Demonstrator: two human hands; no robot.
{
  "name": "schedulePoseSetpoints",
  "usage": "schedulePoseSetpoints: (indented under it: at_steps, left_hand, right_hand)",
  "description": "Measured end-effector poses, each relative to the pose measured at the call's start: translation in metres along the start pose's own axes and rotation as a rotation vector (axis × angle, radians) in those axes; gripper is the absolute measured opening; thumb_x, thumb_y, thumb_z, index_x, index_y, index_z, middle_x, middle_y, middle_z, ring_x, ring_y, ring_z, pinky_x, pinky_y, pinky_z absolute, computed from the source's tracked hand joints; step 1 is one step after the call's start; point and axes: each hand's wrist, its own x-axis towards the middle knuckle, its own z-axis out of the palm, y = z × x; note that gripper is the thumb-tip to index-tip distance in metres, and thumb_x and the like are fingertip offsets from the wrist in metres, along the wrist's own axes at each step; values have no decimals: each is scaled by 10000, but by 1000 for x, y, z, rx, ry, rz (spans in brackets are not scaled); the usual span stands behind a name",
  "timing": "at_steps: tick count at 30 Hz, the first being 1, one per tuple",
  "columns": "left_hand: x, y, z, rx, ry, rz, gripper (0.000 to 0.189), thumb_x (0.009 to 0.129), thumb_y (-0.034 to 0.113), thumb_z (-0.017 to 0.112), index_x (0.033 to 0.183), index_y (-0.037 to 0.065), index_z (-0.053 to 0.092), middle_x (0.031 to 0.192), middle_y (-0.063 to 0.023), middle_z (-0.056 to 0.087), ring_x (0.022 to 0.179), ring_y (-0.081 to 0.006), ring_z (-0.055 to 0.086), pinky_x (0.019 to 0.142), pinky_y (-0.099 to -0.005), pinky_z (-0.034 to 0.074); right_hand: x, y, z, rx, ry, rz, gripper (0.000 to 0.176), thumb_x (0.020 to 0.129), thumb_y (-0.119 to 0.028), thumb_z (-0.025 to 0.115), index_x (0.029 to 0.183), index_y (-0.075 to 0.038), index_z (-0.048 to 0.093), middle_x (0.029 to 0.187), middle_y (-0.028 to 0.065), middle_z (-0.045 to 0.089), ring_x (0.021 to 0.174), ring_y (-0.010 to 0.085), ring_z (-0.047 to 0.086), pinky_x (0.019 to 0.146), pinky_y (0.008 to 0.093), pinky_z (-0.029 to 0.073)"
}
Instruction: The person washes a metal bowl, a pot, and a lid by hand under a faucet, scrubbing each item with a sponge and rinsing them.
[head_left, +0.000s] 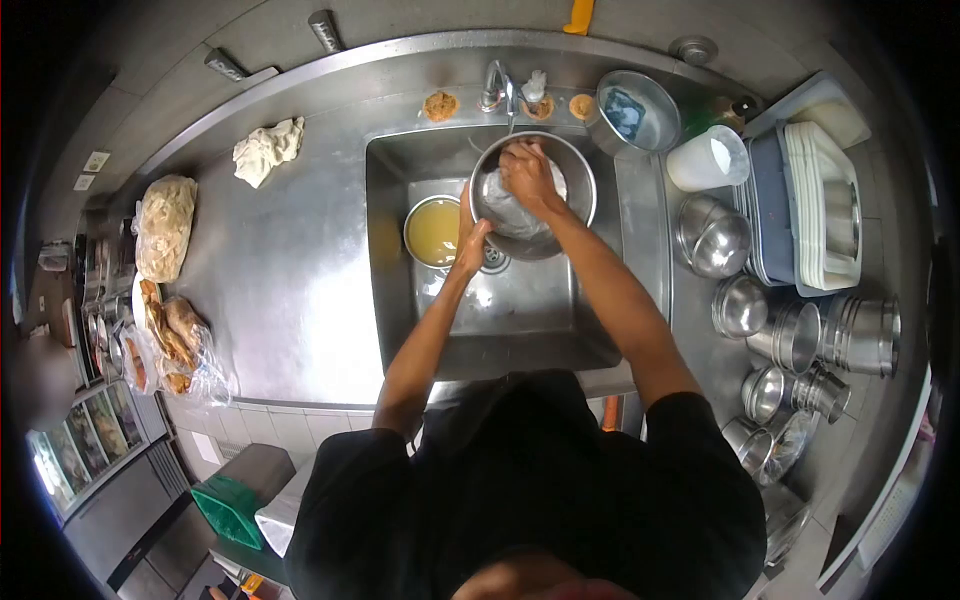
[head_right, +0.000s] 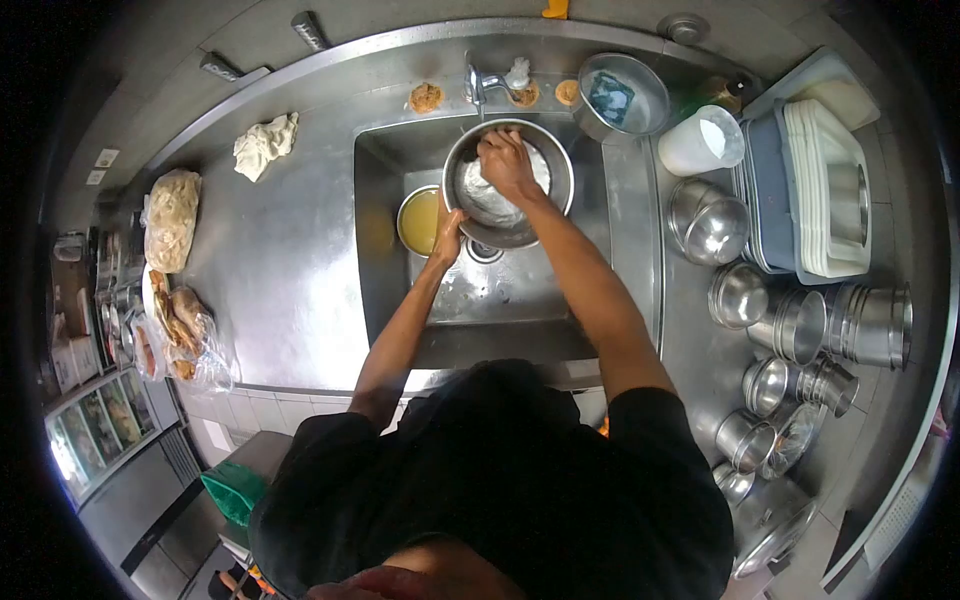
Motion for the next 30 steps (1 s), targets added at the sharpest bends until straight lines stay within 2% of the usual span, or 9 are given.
schedulePoseSetpoints:
  at_steps: [3, 5, 7, 9, 12, 15, 21, 24, 30]
  left_hand:
    - [9, 33, 0, 160, 108, 319, 820, 694, 251, 511, 1438, 49, 231, 1320, -145, 375, 1144, -250, 408, 878, -318, 426]
    - [13, 45, 0, 115, 129, 300, 813, 682, 234, 509, 1431, 51, 249, 1315, -148, 378, 1147, -258, 405, 902, -325, 410]
    - [28, 46, 0, 64, 141, 295, 808, 670, 217, 507, 1424, 53, 267, 1310, -150, 381, 1149, -267, 402, 926, -332, 395]
    - [39, 35, -2, 146, 157, 407, 782, 644, 172, 494, 1396, 52, 320, 1289, -159, 393, 1127, -278, 409, 975, -357, 342]
    - [42, 53, -21, 258, 203, 426, 744, 626, 157, 529, 1349, 60, 385, 1220, -163, 428, 1083, -279, 410, 996, -374, 304]
    - [36, 78, -24, 396, 211, 442, 731, 639, 159, 551, 1346, 72, 390, 1219, -169, 434, 1089, -295, 415, 999, -374, 305]
    - [45, 77, 1, 553, 266, 366, 728, 657, 147, 566, 1359, 120, 377, 1203, -222, 447, 1155, -359, 411, 1003, -418, 325]
    - [51, 85, -15, 638, 238, 167, 696, 694, 264, 618, 1345, 185, 385, 1141, -224, 467, 1080, -373, 470, 969, -410, 370]
    - [45, 105, -33, 715, 123, -37, 770, 706, 304, 672, 1381, 162, 329, 1174, -200, 470, 1058, -335, 499, 962, -407, 371]
  right_hand:
    - [-11, 3, -11, -125, -72, -71, 98, 636, 10, 620, 705, -55, 593, 873, 119, 611, 872, 326, 592, 749, 444, 456]
    - [-18, -19, -28, -71, -637, 273, 161, 632, -23, 631, 788, -64, 635, 915, 134, 620, 914, 337, 594, 766, 431, 465]
    - [-48, -31, 12, 237, -456, 181, 199, 684, -80, 595, 861, -15, 660, 885, 215, 634, 851, 378, 614, 776, 444, 478]
    - [-23, -82, -18, 446, -717, 621, 243, 774, -81, 522, 965, 11, 642, 1029, 239, 625, 928, 372, 603, 821, 437, 457]
    - [-60, -89, -22, 739, -284, 332, 460, 726, -58, 566, 1184, -19, 568, 1203, 209, 567, 1077, 341, 543, 901, 436, 414]
    - [-69, -45, -50, -11, -325, -114, 586, 667, 29, 582, 1250, 1, 529, 1267, 191, 541, 1125, 304, 520, 961, 386, 377]
    - [-46, -111, -42, 478, -232, 271, 506, 674, -30, 634, 1172, 15, 563, 1234, 214, 547, 1069, 358, 522, 967, 442, 367]
    - [-66, -93, -25, 226, -268, 253, 474, 671, -183, 716, 1086, 11, 593, 1225, 217, 517, 1157, 337, 455, 1002, 454, 321]
    - [-82, -24, -30, -147, -382, -159, 257, 728, -35, 595, 960, -107, 678, 1060, 95, 638, 1090, 241, 552, 975, 431, 368]
